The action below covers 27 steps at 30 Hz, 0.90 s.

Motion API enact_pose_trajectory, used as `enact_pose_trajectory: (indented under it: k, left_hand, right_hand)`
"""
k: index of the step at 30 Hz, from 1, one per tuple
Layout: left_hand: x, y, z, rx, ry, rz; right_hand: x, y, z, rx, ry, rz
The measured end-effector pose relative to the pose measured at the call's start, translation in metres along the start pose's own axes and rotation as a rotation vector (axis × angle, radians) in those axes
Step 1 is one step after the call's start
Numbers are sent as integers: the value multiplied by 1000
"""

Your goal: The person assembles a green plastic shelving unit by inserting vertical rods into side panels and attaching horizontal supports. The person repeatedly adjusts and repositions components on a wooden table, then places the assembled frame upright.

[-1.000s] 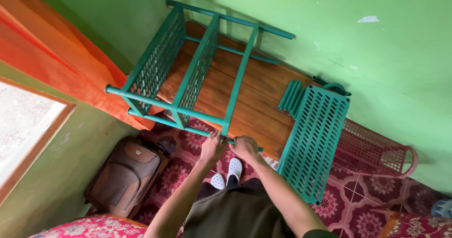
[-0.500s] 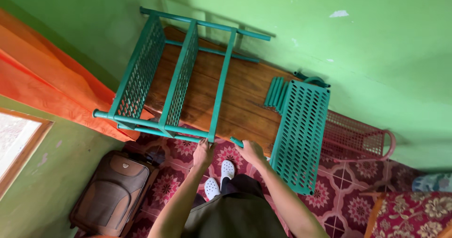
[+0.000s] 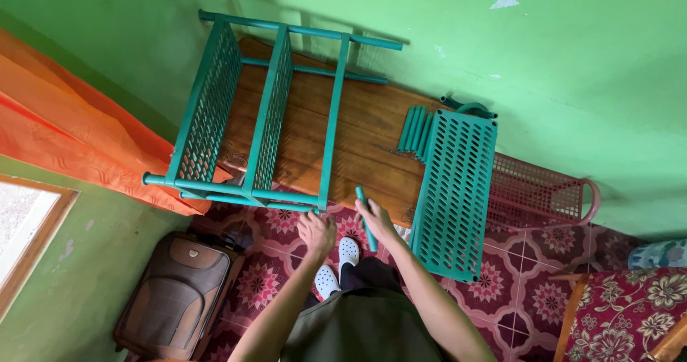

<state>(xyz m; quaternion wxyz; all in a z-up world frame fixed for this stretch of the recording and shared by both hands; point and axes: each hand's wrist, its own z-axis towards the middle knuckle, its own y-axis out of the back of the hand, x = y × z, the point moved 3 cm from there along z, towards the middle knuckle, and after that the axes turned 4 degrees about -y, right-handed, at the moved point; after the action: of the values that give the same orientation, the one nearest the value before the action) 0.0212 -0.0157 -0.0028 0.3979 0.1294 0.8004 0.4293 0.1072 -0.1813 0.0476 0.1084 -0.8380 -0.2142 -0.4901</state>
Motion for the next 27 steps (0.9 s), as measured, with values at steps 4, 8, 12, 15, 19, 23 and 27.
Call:
enact_pose_trajectory:
  k: [4,8,12,15,19,23,27]
  left_hand:
    - [-28,-24,-14,160,285,56]
    - [-48,-32,-28,763,18,-804]
    - [-87,-27,-22,843,-51,-888]
    - [-111,-23,-6,820,-284,-674]
    - [-149,-43,31,594,-340,-496]
    - [-191,-72,80,426,-324,-461]
    - [-228,-96,128,345,-251,-376]
  right_hand:
    - [3,7,10,-31,90,-34]
    - [2,22,25,-145,79,95]
    - [1,58,42,-321,60,94]
    - [2,84,57,-349,134,128]
    - [2,118,81,-468,-5,70]
    - [11,144,112,-416,142,133]
    - [4,169,133,-322,93,260]
